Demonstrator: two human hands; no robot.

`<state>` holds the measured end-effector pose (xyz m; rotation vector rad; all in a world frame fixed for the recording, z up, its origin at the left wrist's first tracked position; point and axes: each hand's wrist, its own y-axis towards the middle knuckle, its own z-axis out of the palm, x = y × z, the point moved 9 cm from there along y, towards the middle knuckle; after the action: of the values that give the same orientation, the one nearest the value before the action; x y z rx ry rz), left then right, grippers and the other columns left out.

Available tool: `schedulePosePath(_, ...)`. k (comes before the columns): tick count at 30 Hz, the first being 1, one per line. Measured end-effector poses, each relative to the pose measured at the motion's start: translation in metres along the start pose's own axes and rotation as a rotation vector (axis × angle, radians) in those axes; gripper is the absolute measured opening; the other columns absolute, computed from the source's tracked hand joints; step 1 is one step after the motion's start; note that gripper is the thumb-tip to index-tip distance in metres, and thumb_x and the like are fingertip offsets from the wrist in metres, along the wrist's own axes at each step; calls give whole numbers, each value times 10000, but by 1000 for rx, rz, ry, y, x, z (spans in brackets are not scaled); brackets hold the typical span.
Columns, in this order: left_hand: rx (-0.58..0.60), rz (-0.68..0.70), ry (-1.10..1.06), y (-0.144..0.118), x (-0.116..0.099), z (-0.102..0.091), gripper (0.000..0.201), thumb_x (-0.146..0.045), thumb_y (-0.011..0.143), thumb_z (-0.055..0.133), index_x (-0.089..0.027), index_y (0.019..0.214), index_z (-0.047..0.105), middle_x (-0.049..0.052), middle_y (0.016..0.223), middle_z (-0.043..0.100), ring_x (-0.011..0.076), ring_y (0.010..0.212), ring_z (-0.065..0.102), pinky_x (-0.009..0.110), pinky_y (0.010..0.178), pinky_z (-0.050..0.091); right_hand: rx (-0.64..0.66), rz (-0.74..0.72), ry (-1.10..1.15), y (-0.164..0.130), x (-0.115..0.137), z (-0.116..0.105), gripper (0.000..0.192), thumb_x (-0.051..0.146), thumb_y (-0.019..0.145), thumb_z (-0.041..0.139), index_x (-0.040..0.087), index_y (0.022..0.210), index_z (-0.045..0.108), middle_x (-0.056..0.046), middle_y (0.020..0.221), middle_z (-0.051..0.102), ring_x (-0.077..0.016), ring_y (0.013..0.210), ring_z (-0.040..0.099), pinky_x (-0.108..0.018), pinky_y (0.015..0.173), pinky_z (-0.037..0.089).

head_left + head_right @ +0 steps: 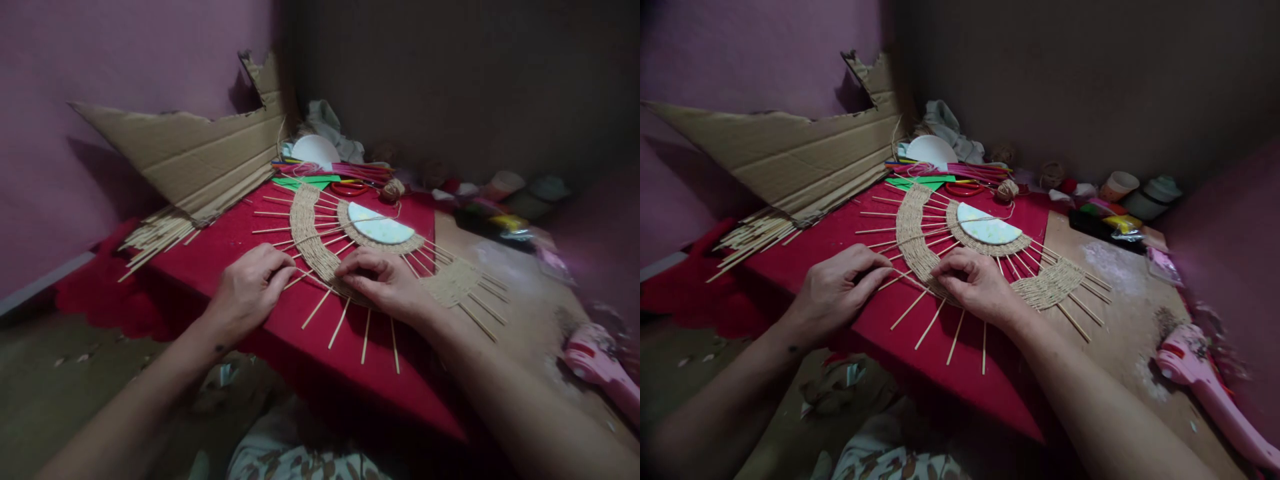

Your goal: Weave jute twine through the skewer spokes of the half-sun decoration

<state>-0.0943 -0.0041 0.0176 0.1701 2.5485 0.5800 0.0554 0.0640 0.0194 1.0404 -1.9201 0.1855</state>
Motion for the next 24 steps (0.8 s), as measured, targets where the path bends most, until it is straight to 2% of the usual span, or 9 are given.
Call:
schedulePosePath(10, -11, -31, 24, 1, 3, -1, 230, -308, 909, 468, -176, 817, 631, 41, 810, 638, 164, 789, 587, 298, 742, 456, 38, 11, 53, -1, 2, 0, 129, 168, 790, 601, 245, 835, 694, -18, 873, 673, -147, 869, 616, -339, 831, 483)
schedulePosePath(14, -14, -57, 11, 1, 5, -2, 223, -320, 908, 487, -174, 845, 643, 40, 844, 663, 160, 800, 604, 295, 759, 459, 66, -35, 72, -1, 8, 3, 123, 172, 807, 603, 239, 849, 697, -23, 886, 662, -145, 883, 609, -335, 839, 485)
schedulePosePath(24, 13, -95, 33, 1, 9, 1, 231, -351, 915, 491, -185, 876, 647, 36, 855, 687, 167, 791, 614, 301, 759, 466, 101, -182, -170, -4, 17, 14, 134, 140, 825, 599, 225, 882, 686, -41, 928, 628, -159, 908, 565, -329, 833, 472)
